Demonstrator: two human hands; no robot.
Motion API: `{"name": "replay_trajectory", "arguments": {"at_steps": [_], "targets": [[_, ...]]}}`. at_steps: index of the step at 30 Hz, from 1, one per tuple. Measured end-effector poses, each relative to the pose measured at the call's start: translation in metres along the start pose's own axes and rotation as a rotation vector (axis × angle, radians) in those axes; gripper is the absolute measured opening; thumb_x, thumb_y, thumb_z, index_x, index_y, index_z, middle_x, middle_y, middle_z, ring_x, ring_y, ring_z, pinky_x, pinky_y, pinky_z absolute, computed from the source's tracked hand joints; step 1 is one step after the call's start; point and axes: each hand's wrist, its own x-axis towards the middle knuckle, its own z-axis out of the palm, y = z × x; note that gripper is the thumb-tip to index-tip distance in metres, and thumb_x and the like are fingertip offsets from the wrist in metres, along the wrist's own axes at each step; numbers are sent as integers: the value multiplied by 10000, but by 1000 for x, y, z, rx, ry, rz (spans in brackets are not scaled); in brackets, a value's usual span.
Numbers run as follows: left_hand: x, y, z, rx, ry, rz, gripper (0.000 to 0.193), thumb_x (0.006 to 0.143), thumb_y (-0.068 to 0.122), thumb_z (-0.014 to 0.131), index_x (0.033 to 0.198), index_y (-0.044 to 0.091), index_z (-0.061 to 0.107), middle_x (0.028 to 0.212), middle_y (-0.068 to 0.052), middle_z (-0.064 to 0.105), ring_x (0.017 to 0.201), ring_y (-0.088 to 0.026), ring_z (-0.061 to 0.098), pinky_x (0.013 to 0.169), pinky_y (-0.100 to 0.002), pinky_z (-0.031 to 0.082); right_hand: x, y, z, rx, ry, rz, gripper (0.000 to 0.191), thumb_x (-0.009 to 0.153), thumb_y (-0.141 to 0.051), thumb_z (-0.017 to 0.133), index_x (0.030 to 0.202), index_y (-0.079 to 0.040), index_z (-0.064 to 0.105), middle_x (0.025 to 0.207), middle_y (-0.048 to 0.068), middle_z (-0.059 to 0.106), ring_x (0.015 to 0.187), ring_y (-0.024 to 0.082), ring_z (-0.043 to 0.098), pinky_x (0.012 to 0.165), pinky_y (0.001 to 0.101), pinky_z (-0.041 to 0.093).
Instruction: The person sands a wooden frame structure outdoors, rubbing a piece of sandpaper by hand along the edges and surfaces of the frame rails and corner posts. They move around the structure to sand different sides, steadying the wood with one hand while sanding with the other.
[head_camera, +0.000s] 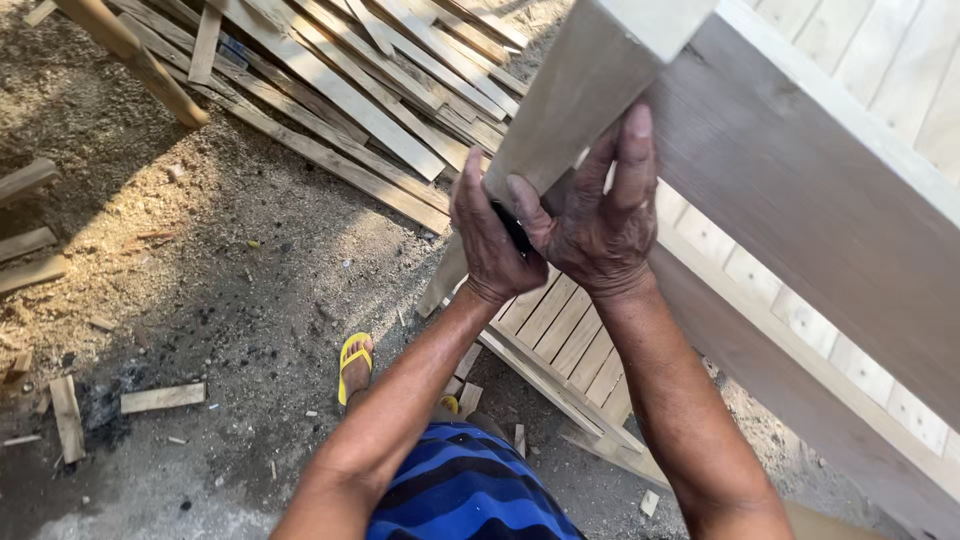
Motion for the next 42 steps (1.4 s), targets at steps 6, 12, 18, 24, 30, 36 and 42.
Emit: {"name": "replay_trajectory", "arguments": {"at_steps": [6,12,18,24,30,36,42], "targets": [[-1,-17,-9,6,-118,22,901,1057,397,566,1628,-50,31,1692,-278,179,1525,-411,294,1282,-508,222,-25,7,26,-43,72,-20,855,1070,-417,783,1561,97,308,1632,206,185,1553,388,320,1242,466,438],[-2,-5,-19,-120,-106,-206,906,1012,402,508,1646,-18,16,1703,-280,142,1570,-394,206,1311,-521,132,-18,0,18,-1,43,12,809,1135,-353,755,1572,155,302,1609,237,205,1536,401,331,1243,447,425],[23,9,3,-50,-60,-45,867,1033,471,407,1675,46,8,1719,-215,81,1608,-344,120,1327,-548,6,-19,2,17,208,99,47,621,1136,-285,568,1570,101,347,1633,236,260,1543,345,337,1291,441,395],[-36,-25,0,97,-59,-6,867,1101,555,399,1656,27,-7,1698,-276,73,1635,-418,97,1315,-621,27,-15,2,17,220,117,5,698,1115,-428,514,1553,92,357,1624,217,263,1577,356,331,1294,480,371],[-36,-24,9,12,-69,-63,889,1074,583,340,1652,31,-50,1700,-285,28,1603,-417,51,1299,-640,-6,-17,3,18,192,117,12,729,1111,-474,528,1576,56,342,1646,182,240,1548,318,306,1303,463,333],[-7,-18,19,17,23,-2,860,1085,573,375,1685,124,-46,1716,-203,64,1610,-337,87,1304,-557,35,-21,6,20,249,112,45,725,1088,-446,559,1554,72,361,1627,224,267,1548,342,319,1302,474,362],[-27,-17,-8,-3,-61,-137,918,1062,586,386,1639,-4,-17,1695,-286,84,1586,-453,140,1312,-585,117,-22,4,18,203,100,20,730,1112,-444,627,1563,69,371,1628,227,270,1554,342,326,1272,423,399]]}}
